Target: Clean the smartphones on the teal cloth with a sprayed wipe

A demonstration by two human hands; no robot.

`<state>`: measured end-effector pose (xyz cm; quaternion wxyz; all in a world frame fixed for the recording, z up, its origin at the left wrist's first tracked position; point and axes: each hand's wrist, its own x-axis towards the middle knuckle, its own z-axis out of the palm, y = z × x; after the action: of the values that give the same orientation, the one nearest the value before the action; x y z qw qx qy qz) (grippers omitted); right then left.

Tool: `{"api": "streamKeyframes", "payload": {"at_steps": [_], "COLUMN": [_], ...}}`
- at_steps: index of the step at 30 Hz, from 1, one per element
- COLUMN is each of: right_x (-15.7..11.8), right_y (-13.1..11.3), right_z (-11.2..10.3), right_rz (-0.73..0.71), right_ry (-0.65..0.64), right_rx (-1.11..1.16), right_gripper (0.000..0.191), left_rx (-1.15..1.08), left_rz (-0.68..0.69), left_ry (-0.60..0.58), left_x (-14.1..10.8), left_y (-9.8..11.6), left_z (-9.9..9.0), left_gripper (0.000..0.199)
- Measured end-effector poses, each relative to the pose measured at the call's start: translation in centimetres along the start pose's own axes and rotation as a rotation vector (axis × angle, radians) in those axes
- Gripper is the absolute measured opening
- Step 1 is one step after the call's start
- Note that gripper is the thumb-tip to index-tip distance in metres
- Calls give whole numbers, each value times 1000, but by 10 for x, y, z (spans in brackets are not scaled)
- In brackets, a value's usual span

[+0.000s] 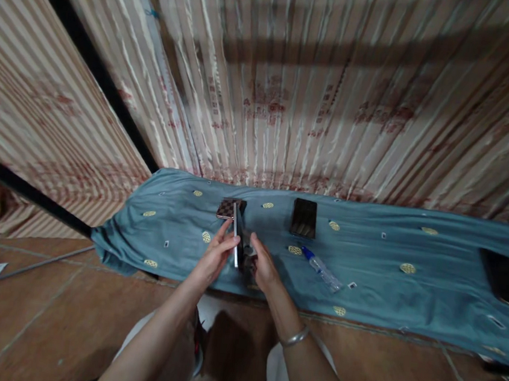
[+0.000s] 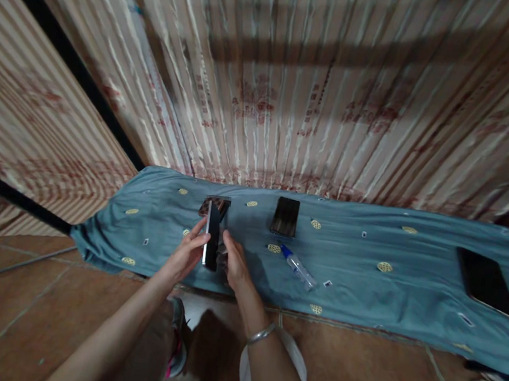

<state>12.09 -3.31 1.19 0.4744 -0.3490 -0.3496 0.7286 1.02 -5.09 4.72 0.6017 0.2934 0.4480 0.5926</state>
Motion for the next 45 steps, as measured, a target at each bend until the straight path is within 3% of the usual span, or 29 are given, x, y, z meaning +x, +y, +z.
{"api": "streamKeyframes", "payload": {"at_steps": [6, 12, 21, 27, 32, 35, 39, 45], "right_x": [6, 3, -11, -16, -32, -37, -33, -24], "right_y": [-4, -1, -6, 6, 8, 7, 8, 10], "right_z": [-3, -14, -7, -4, -10, -10, -3, 7], "right_rz": [13, 132, 27, -135, -415, -555, -624, -607], "right_ry": [-17, 92, 21, 34, 191, 284, 280, 237], "right_rx": [102, 160, 187, -97, -793, -1028, -1105, -965], "right_gripper": [52, 37, 32, 26, 31, 32, 34, 34], "left_rx": [-99, -142, -216, -312, -279, -258, -217, -116], "left_rz": [-32, -72, -54, -81, -116, -107, -46, 36], "left_ry": [-93, -146, -79, 55, 87, 64, 71, 118], "left_x": [20, 44, 52, 47, 43, 40, 40, 43], "left_y": [8, 4, 4, 3, -2, -5, -7, -11], "left_z": [2, -5, -10, -4, 1, 4, 2, -9], "left_gripper": [74, 72, 72, 68, 66, 67, 78, 89]}}
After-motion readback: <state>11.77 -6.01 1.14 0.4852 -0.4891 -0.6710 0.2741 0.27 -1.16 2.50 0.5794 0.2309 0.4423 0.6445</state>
